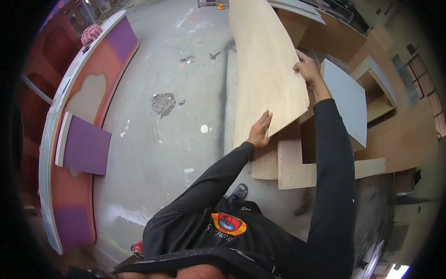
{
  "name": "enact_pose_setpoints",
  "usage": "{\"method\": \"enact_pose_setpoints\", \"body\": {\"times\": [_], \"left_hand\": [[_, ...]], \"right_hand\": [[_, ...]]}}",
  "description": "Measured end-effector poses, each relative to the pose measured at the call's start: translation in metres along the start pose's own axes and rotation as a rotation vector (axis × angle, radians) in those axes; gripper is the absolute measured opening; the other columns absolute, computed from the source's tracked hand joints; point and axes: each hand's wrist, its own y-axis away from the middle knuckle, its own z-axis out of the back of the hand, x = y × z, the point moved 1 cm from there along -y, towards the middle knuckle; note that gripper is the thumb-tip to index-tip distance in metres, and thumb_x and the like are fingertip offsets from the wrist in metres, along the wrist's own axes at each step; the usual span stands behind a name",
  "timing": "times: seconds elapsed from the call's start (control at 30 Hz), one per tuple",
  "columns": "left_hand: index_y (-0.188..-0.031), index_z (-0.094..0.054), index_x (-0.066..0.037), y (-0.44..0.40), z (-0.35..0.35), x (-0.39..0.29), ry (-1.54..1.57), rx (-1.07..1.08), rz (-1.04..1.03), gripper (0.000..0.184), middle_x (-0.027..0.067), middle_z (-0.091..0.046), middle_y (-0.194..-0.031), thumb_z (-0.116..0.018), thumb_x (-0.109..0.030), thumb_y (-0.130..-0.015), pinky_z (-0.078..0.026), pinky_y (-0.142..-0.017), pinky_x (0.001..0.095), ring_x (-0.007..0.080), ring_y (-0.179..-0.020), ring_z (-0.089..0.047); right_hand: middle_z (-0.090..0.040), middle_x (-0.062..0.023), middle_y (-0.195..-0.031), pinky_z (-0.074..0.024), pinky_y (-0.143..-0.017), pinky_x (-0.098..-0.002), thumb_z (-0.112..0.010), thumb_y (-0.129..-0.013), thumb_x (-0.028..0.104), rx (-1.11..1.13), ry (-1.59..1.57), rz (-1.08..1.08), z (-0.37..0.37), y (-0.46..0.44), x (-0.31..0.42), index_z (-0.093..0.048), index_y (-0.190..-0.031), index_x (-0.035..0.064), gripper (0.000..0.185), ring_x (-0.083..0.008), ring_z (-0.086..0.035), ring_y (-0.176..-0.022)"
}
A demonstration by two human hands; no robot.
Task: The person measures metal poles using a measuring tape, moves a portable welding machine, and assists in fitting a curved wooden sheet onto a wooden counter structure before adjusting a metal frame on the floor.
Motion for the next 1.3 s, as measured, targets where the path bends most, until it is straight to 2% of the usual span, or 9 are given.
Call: {"method": "enact_pose_setpoints", "body": {"times": [0.27, 0.57, 0.73, 0.87, 0.9, 0.93, 1.07, 1.2, 1.3], "left_hand": [[-0.132, -0.032, -0.005, -0.076, 0.0, 0.047, -0.036, 0.078, -0.004, 0.079, 0.024, -0.031, -0.134, -0.064, -0.008, -0.06, -0.036, -0.098, 0.0356, 0.0365, -0.12, -0.037], [-0.135, -0.029, -0.01, -0.108, -0.024, 0.08, 0.07, 0.107, -0.003, 0.089, 0.0277, -0.026, -0.135, -0.062, -0.014, -0.052, -0.03, -0.101, 0.0433, 0.0459, -0.122, -0.029], [-0.135, -0.028, -0.009, -0.106, -0.05, 0.075, 0.149, 0.101, 0.052, 0.085, 0.0283, -0.02, -0.137, -0.058, -0.01, -0.056, -0.019, -0.105, 0.0473, 0.045, -0.128, -0.018], [-0.134, -0.027, 0.001, -0.093, -0.053, 0.087, 0.124, 0.141, 0.068, 0.081, 0.028, -0.019, -0.138, -0.06, -0.014, -0.062, -0.011, -0.108, 0.0418, 0.0392, -0.131, -0.013], [-0.134, -0.023, 0.004, -0.096, -0.049, 0.074, 0.091, 0.166, 0.137, 0.085, 0.0268, -0.016, -0.14, -0.063, -0.016, -0.062, -0.009, -0.109, 0.0399, 0.0365, -0.132, -0.011], [-0.135, -0.016, 0.006, -0.09, -0.052, 0.085, 0.203, 0.234, 0.111, 0.09, 0.0258, -0.012, -0.141, -0.065, -0.02, -0.064, -0.008, -0.109, 0.0406, 0.0366, -0.133, -0.009], [-0.131, -0.007, 0.015, -0.095, -0.037, 0.055, -0.006, 0.348, 0.033, 0.099, 0.0312, -0.006, -0.139, -0.066, -0.039, -0.074, -0.008, -0.108, 0.04, 0.0368, -0.132, -0.008], [-0.13, -0.013, 0.015, -0.093, -0.033, 0.051, 0.056, 0.288, -0.096, 0.093, 0.031, -0.016, -0.136, -0.069, -0.034, -0.074, -0.012, -0.108, 0.0399, 0.0372, -0.13, -0.015], [-0.13, -0.012, 0.015, -0.088, -0.044, 0.066, -0.139, 0.275, -0.143, 0.093, 0.0316, -0.017, -0.136, -0.07, -0.032, -0.074, -0.015, -0.107, 0.0411, 0.038, -0.129, -0.018]], "right_hand": [[-0.06, -0.0131, -0.102, -0.0459, -0.072, -0.026, -0.053, -0.066, -0.001, -0.102, -0.087, -0.204, 0.028, -0.063, -0.017, -0.047, -0.125, 0.0037, 0.059, -0.0166, -0.06, -0.078], [-0.053, -0.0128, -0.12, -0.041, -0.085, -0.0279, -0.055, -0.073, 0.002, 0.055, 0.506, -0.307, 0.05, -0.117, -0.028, -0.035, -0.132, 0.0043, 0.062, -0.0198, -0.056, -0.097], [-0.048, -0.0193, -0.123, -0.0378, -0.093, -0.035, -0.058, -0.075, 0.008, -0.145, 1.065, -0.174, 0.03, -0.071, 0.017, -0.042, -0.127, 0.004, 0.054, -0.0322, -0.048, -0.111], [-0.052, -0.0177, -0.118, -0.0404, -0.09, -0.0366, -0.058, -0.077, 0.01, -0.429, 0.766, 0.218, -0.003, 0.033, 0.055, -0.045, -0.123, 0.0031, 0.047, -0.0297, -0.052, -0.106], [-0.057, -0.0168, -0.11, -0.0436, -0.084, -0.0371, -0.057, -0.078, 0.009, -0.387, 0.635, 0.17, -0.012, 0.07, 0.066, -0.047, -0.121, 0.0025, 0.044, -0.0286, -0.057, -0.098], [-0.061, -0.0146, -0.102, -0.045, -0.081, -0.0362, -0.058, -0.078, 0.01, -0.226, 0.334, -0.127, -0.022, 0.108, 0.077, -0.05, -0.118, 0.0022, 0.041, -0.0261, -0.06, -0.091], [-0.064, -0.011, -0.097, -0.0452, -0.078, -0.0339, -0.058, -0.08, 0.012, -0.09, -0.03, -0.233, -0.08, 0.271, 0.068, -0.052, -0.116, 0.0034, 0.038, -0.0225, -0.062, -0.085], [-0.064, -0.0128, -0.095, -0.0459, -0.076, -0.0332, -0.059, -0.079, 0.012, -0.545, -0.127, -0.681, -0.171, 0.425, 0.03, -0.052, -0.116, 0.0039, 0.038, -0.0229, -0.062, -0.086], [-0.063, -0.0158, -0.094, -0.0463, -0.077, -0.0376, -0.06, -0.077, 0.021, -0.863, 0.072, -1.32, -0.278, 0.545, -0.02, -0.054, -0.11, 0.0023, 0.039, -0.0288, -0.06, -0.09]]}}
